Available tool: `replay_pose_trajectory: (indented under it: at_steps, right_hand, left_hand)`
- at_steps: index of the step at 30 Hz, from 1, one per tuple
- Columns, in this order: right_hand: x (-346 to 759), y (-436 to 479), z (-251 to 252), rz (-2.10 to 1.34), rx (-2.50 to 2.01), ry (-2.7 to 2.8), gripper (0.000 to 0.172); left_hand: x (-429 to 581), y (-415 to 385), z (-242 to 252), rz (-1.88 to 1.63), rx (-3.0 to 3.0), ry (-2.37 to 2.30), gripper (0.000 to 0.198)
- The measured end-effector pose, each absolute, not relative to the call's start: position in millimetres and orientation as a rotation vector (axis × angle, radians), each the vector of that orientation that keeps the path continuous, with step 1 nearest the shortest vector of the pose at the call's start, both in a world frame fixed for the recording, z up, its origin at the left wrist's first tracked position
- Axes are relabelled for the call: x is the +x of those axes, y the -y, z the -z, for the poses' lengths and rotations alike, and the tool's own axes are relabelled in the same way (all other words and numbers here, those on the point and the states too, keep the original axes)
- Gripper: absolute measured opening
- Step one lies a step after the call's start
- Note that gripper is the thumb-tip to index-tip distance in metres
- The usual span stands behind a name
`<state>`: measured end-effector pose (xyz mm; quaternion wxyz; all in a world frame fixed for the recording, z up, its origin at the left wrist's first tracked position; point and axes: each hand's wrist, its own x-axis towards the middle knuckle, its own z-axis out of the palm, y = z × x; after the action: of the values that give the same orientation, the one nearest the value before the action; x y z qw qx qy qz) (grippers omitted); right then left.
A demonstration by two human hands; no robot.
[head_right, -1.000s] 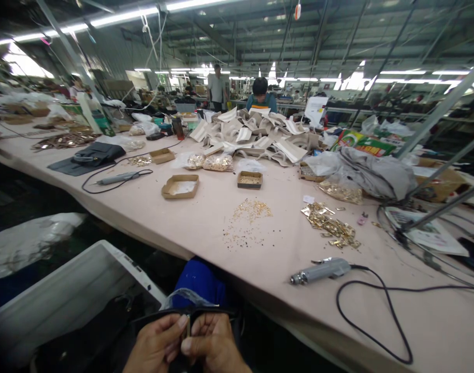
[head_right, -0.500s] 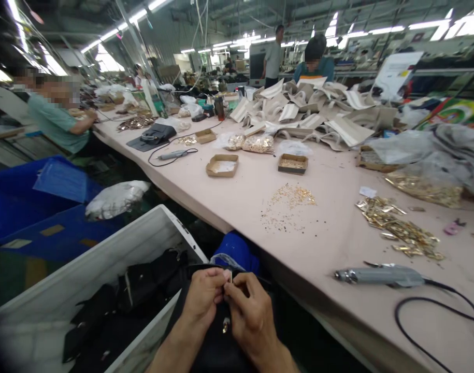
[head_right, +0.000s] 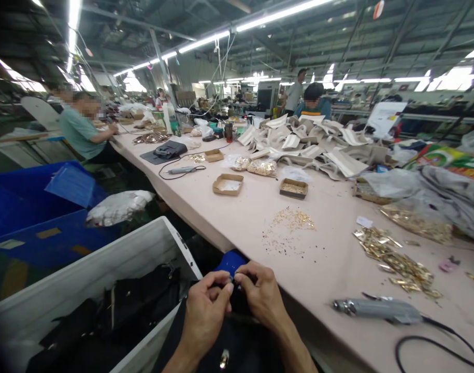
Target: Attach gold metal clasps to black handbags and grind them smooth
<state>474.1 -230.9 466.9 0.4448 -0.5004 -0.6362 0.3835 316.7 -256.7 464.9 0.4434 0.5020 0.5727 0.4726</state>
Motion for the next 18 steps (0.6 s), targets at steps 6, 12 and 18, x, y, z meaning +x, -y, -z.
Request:
replay_pose_trajectory:
  at_steps: [6, 12, 18]
  right_hand:
    - [473, 220, -455, -1.333, -1.275, 1.327, 0.029]
    - [471, 222, -436, -1.321, -1.269, 1.22, 0.038]
    - [466, 222, -436, -1.273, -1.36, 1.201, 0.03]
  left_hand:
    - [311, 237, -454, -1.052, 1.266, -1.228, 0.027]
    - [312, 235, -434, -1.119, 1.13, -1.258, 0.025]
    - [310, 240, -436, -1.122, 1.118, -1.139, 0.028]
